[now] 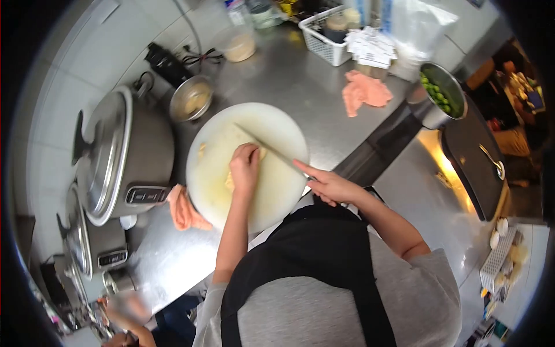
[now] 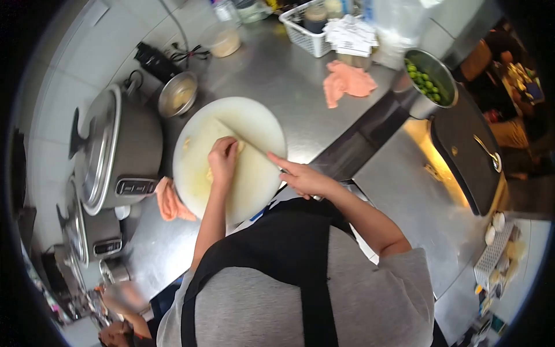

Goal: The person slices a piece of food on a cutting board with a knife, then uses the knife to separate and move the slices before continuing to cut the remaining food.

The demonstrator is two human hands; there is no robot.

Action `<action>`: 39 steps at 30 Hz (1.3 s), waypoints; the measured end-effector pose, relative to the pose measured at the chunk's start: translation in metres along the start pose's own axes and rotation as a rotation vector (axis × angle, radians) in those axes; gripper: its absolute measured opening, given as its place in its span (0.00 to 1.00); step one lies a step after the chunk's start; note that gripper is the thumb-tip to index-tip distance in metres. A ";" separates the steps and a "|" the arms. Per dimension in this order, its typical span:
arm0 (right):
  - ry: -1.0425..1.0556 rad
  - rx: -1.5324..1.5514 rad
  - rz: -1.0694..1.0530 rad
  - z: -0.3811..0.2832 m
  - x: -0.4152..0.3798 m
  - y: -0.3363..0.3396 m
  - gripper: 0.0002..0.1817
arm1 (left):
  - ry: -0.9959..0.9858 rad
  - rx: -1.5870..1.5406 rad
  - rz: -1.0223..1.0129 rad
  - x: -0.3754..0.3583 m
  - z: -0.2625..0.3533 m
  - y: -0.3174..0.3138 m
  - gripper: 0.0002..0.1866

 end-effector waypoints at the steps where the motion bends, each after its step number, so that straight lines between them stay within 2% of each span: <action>1: 0.018 -0.019 0.019 -0.003 0.002 -0.001 0.35 | 0.005 -0.003 0.010 0.000 0.001 0.000 0.04; 4: -0.031 -0.279 0.018 -0.023 -0.009 0.000 0.35 | 0.000 0.022 -0.011 0.002 0.003 0.000 0.04; 5: 0.535 -0.394 0.249 -0.020 -0.003 0.004 0.35 | -0.012 0.030 -0.008 0.003 0.005 0.001 0.04; 8: 0.277 -0.281 0.083 -0.023 -0.006 0.005 0.35 | -0.028 0.055 -0.040 0.005 0.007 -0.001 0.04; 15: 0.273 -0.292 0.071 -0.020 -0.018 0.000 0.34 | 0.006 0.064 -0.030 0.003 0.003 -0.001 0.05; 18: 0.388 -0.318 0.150 -0.020 -0.009 -0.003 0.35 | -0.071 0.086 -0.018 0.003 0.005 -0.001 0.06; 21: 0.221 -0.261 0.058 -0.020 0.007 -0.004 0.35 | -0.022 0.062 -0.021 0.002 0.001 -0.002 0.05; 24: 0.183 -0.249 0.043 -0.017 0.023 -0.003 0.33 | 0.000 0.064 -0.048 0.003 0.000 -0.002 0.04; 27: -0.354 -0.211 -0.114 -0.035 -0.001 0.001 0.32 | -0.008 0.047 -0.033 0.004 0.002 -0.001 0.03; 30: -0.209 -0.264 -0.087 -0.034 -0.003 0.005 0.35 | 0.020 0.037 -0.030 0.005 0.003 0.000 0.03; 33: 0.423 -0.295 0.123 -0.043 -0.006 0.004 0.35 | -0.030 0.103 -0.026 0.004 0.003 -0.001 0.04; 36: 0.231 -0.350 0.078 -0.024 -0.009 0.001 0.35 | -0.038 0.091 -0.011 0.004 0.004 0.000 0.04; 39: 0.289 -0.306 0.102 -0.024 0.002 -0.003 0.35 | -0.059 0.082 0.002 0.004 0.004 0.001 0.05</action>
Point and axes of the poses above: each hand's wrist, its own x-axis towards the middle knuckle, its own y-axis out of the back of the hand, z = x × y, the point moved 9 cm from there along x, towards the middle knuckle, and after that the axes turned 6 degrees about z, right-handed, at the moved point
